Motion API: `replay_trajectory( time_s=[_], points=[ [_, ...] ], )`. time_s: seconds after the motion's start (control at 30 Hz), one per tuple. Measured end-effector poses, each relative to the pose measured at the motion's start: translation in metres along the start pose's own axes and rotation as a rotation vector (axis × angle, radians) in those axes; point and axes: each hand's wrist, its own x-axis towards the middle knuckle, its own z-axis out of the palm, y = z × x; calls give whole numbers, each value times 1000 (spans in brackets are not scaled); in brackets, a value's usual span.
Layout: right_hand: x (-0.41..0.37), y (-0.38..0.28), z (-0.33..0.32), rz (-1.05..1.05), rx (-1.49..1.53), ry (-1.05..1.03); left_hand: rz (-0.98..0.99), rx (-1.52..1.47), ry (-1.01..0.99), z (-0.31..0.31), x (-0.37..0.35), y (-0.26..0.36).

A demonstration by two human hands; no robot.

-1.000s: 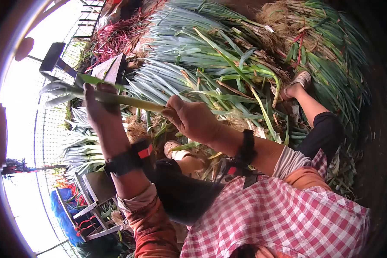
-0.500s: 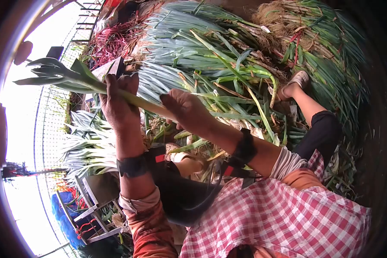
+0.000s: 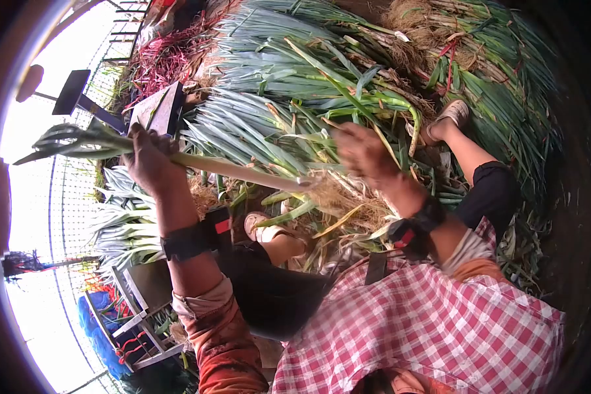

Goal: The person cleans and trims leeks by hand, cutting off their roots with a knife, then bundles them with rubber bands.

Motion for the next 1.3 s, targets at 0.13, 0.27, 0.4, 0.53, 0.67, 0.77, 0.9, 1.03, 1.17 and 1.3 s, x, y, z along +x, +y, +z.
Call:
replay_trajectory(
  time_s=[0.13,0.27,0.4,0.53,0.67,0.77,0.9,1.03,1.17,1.3],
  points=[
    [-4,54,-112,-23,-826,290,-23,18,77,1,2,10],
    [-12,24,-44,-532,-718,-32,-91,20,32,6,0,-1],
    [-21,11,24,-563,-961,-216,-119,41,12,7,2,-11],
    [-13,36,56,-354,-530,-195,-138,22,1,8,2,-26],
    [3,18,75,-411,-637,-95,-414,13,-103,15,-38,-51],
    [4,51,32,-637,-1127,-24,-362,70,-79,4,-24,-73],
    [-24,84,-11,-584,-1146,-93,-268,360,-123,-4,-43,-125],
    [-29,135,-123,-76,-1408,70,-116,278,-56,1,-29,-92],
    [-32,128,-137,378,-1143,86,-138,184,-97,-12,-9,-25],
    [-7,127,-109,303,-1092,6,69,141,58,-37,13,4]
  ],
)
